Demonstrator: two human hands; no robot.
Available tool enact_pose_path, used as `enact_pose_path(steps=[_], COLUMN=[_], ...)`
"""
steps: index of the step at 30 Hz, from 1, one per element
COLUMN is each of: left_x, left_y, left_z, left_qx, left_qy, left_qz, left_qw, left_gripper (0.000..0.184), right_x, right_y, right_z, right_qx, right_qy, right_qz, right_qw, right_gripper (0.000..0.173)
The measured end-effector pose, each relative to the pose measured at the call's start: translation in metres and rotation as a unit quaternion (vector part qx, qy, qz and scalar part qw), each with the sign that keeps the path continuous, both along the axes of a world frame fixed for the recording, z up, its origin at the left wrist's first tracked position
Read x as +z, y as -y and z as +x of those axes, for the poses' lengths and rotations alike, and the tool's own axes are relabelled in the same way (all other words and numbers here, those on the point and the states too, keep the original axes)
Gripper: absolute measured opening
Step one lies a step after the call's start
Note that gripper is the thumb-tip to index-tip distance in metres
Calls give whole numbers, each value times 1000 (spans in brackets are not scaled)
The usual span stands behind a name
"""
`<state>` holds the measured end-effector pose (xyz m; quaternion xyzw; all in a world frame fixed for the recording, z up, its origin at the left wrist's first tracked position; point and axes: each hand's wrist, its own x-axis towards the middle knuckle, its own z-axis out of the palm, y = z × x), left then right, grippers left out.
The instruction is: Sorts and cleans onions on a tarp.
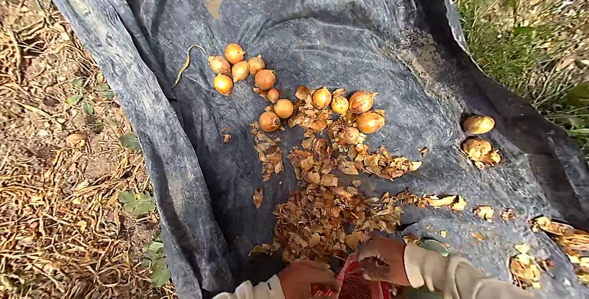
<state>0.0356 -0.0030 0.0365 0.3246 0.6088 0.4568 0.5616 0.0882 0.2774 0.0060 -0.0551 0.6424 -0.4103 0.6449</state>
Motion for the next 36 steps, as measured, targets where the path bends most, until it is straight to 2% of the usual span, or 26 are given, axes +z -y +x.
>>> enact_pose_path(steps=[1, 2, 3, 4, 5, 7, 8, 10, 13, 16, 20, 22, 27, 30, 33, 36], left_x=[-21, -39, -60, -78, -91, -105, -109, -114, -117, -116, -112, -114, -116, -111, -109, -107], left_y=[-9, -24, -40, -56, -71, -100, -113, -126, -115, -109, -108, -107, -103, -103, -101, -101], left_z=[-36, -78, -121, -163, -201, -256, -271, -278, -262, -262, -274, -271, -259, -264, -269, -267], left_qx=[89, 159, 213, 251, 267, 253, 229, 193, 152, 98, 50, 67, 106, 117, 162, 242], left_qy=[-104, -212, -305, -367, -394, -365, -343, -333, -390, -407, -381, -384, -400, -376, -336, -286], left_qz=[-18, -57, -95, -137, -195, -326, -379, -427, -401, -383, -398, -404, -410, -411, -418, -360], left_qw=[990, 962, 923, 885, 858, 834, 829, 818, 815, 824, 833, 827, 812, 822, 828, 854], left_gripper=[22, 21, 22, 27, 37, 58, 68, 76, 77, 78, 82, 82, 81, 82, 82, 78], right_x=[5, 9, 5, -10, -22, -42, -52, -64, -70, -70, -61, -58, -62, -65, -65, -64], right_y=[-7, -13, -19, -27, -36, -50, -51, -42, -26, -33, -49, -55, -78, -86, -84, -89], right_z=[-26, -54, -77, -96, -120, -160, -173, -184, -173, -168, -188, -190, -165, -151, -151, -158], right_qx=[-69, -135, -190, -235, -258, -288, -302, -289, -219, -161, 11, 60, -11, -25, 4, -8], right_qy=[-46, -123, -235, -360, -410, -402, -364, -296, -264, -269, -262, -259, -268, -290, -293, -305], right_qz=[54, 126, 203, 267, 318, 396, 423, 455, 452, 450, 419, 399, 386, 394, 397, 383], right_qw=[995, 975, 931, 863, 815, 774, 773, 788, 824, 836, 869, 878, 883, 872, 870, 872], right_gripper=[32, 28, 24, 26, 37, 61, 69, 78, 75, 68, 74, 72, 74, 65, 65, 67])
